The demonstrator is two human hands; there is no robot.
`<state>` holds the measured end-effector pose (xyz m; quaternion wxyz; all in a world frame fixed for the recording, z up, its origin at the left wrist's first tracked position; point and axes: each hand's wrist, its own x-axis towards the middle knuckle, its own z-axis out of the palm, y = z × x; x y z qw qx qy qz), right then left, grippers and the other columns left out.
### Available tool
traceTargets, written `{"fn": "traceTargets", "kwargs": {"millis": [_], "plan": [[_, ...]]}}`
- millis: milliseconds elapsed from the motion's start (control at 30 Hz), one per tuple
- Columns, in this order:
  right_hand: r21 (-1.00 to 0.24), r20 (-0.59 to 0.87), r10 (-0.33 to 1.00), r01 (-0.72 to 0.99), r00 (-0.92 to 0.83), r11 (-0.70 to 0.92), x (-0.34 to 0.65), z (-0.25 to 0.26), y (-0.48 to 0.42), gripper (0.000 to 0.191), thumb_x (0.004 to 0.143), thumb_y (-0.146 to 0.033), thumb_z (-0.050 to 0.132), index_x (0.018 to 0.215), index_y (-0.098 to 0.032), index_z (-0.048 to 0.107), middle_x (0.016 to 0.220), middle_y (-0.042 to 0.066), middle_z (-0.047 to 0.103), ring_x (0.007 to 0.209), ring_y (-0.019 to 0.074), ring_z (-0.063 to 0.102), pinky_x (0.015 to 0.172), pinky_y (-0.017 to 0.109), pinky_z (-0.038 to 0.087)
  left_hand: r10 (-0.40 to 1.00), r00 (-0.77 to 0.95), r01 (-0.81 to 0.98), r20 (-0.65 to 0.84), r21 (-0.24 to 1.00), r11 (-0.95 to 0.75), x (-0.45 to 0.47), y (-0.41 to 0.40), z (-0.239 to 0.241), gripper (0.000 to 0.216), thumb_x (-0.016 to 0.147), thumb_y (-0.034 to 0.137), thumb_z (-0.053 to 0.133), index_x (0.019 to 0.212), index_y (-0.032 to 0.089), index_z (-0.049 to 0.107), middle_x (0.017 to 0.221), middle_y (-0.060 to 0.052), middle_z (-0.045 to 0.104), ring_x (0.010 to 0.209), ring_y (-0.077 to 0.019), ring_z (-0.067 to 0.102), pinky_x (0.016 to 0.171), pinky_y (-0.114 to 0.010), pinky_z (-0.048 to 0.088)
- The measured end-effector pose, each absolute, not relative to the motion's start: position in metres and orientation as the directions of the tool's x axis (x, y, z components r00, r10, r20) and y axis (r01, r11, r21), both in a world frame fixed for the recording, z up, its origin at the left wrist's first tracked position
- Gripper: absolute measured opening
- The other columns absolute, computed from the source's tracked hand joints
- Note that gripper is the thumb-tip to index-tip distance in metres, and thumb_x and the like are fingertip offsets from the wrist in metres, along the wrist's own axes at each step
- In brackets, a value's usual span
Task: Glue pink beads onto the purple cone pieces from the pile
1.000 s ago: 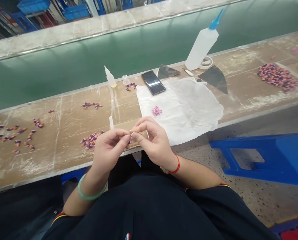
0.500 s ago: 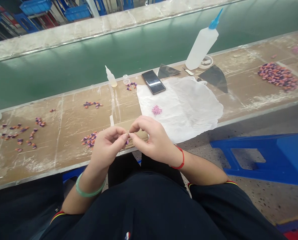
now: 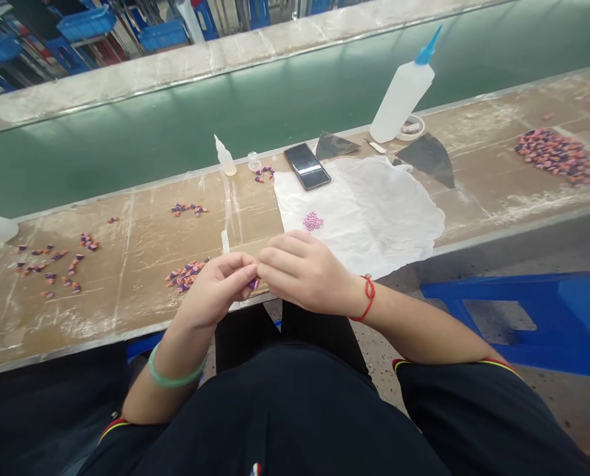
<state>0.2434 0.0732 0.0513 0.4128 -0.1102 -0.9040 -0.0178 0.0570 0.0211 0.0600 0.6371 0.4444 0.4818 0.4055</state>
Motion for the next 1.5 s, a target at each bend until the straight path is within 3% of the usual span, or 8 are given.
{"fn": "traceTargets", "kwargs": {"millis": [100, 167, 267, 400, 667, 933, 1200, 1500], "plan": [[-0.093, 0.778, 0.192, 0.193, -0.599, 0.977, 0.245, 0.052, 0.074, 0.014, 0.092, -0.013, 0.058, 0.089, -0.026, 0.06, 0.089, 0.002, 0.073, 0.086, 0.0193, 0.067, 0.073, 0.036, 0.053, 0.973, 0.154, -0.047, -0.174, 0.982, 0.183, 0.059, 0.018, 0.061, 0.035, 0.076, 0.045, 0.077, 0.066, 0.017, 0.058, 0.054, 0.003, 0.054, 0.047, -0.0069, 0.044, 0.046, -0.02, 0.034], [-0.315, 0.757, 0.377, 0.207, -0.534, 0.926, 0.244, 0.054, 0.07, 0.014, 0.09, -0.011, 0.058, 0.089, -0.025, 0.06, 0.084, 0.002, 0.07, 0.08, 0.0177, 0.066, 0.07, 0.033, 0.052, 0.993, 0.096, 0.032, -0.076, 0.997, 0.073, 0.061, 0.015, 0.063, 0.026, 0.08, 0.038, 0.073, 0.069, 0.017, 0.059, 0.056, 0.002, 0.057, 0.048, -0.0083, 0.046, 0.047, -0.021, 0.036], [-0.654, 0.582, 0.645, 0.185, -0.496, 0.733, 0.243, 0.058, 0.063, 0.012, 0.086, -0.011, 0.057, 0.081, -0.022, 0.057, 0.071, -0.001, 0.063, 0.066, 0.0133, 0.059, 0.062, 0.028, 0.049, 0.996, 0.047, 0.198, 0.081, 0.976, -0.089, 0.063, 0.009, 0.065, 0.017, 0.084, 0.028, 0.066, 0.072, 0.018, 0.061, 0.058, 0.001, 0.059, 0.05, -0.0099, 0.049, 0.049, -0.022, 0.038], [-0.807, 0.416, 0.737, 0.156, -0.533, 0.569, 0.24, 0.059, 0.059, 0.011, 0.083, -0.013, 0.058, 0.074, -0.02, 0.058, 0.068, -0.002, 0.063, 0.06, 0.0111, 0.055, 0.058, 0.025, 0.046, 0.976, 0.069, 0.356, 0.208, 0.909, -0.219, 0.063, 0.007, 0.065, 0.016, 0.087, 0.023, 0.06, 0.071, 0.019, 0.06, 0.059, 0.001, 0.06, 0.05, -0.0102, 0.051, 0.051, -0.023, 0.039], [-0.841, 0.385, 0.762, 0.143, -0.521, 0.522, 0.234, 0.051, 0.058, 0.01, 0.078, -0.012, 0.057, 0.07, -0.019, 0.056, 0.065, -0.002, 0.061, 0.059, 0.0104, 0.053, 0.057, 0.023, 0.045, 0.962, 0.103, 0.448, 0.253, 0.852, -0.272, 0.061, 0.009, 0.064, 0.016, 0.085, 0.02, 0.059, 0.07, 0.019, 0.061, 0.057, 0.002, 0.057, 0.049, -0.0102, 0.048, 0.051, -0.023, 0.037], [-0.884, 0.349, 0.71, 0.037, -0.612, 0.466, 0.229, 0.056, 0.067, 0.012, 0.081, -0.012, 0.052, 0.072, -0.02, 0.051, 0.067, -0.003, 0.056, 0.059, 0.0095, 0.052, 0.056, 0.023, 0.044, 0.995, -0.042, 0.155, 0.091, 0.984, -0.083, 0.041, 0.006, 0.054, 0.018, 0.089, 0.034, 0.066, 0.081, 0.018, 0.065, 0.064, 0.0, 0.064, 0.056, -0.012, 0.057, 0.054, -0.022, 0.046], [-0.873, 0.301, 0.615, 0.049, -0.729, 0.485, 0.222, 0.055, 0.085, 0.011, 0.08, -0.015, 0.05, 0.072, -0.021, 0.047, 0.066, -0.003, 0.055, 0.059, 0.0096, 0.047, 0.057, 0.023, 0.04, 0.989, -0.149, 0.133, 0.02, 0.991, 0.0, -0.003, -0.009, 0.017, 0.025, 0.079, 0.042, 0.08, 0.077, 0.017, 0.074, 0.07, -0.004, 0.072, 0.057, -0.0127, 0.058, 0.05, -0.022, 0.046], [-0.603, 0.165, 0.492, 0.307, -0.855, 0.736, 0.221, 0.034, 0.101, 0.015, 0.071, -0.012, 0.047, 0.069, -0.023, 0.036, 0.063, -0.003, 0.043, 0.058, 0.0114, 0.038, 0.057, 0.025, 0.029, 0.982, -0.172, 0.005, -0.073, 0.997, 0.075, -0.013, -0.025, 0.0, 0.02, 0.074, 0.033, 0.084, 0.078, 0.018, 0.072, 0.074, -0.003, 0.07, 0.058, -0.0116, 0.059, 0.052, -0.021, 0.048]]}}
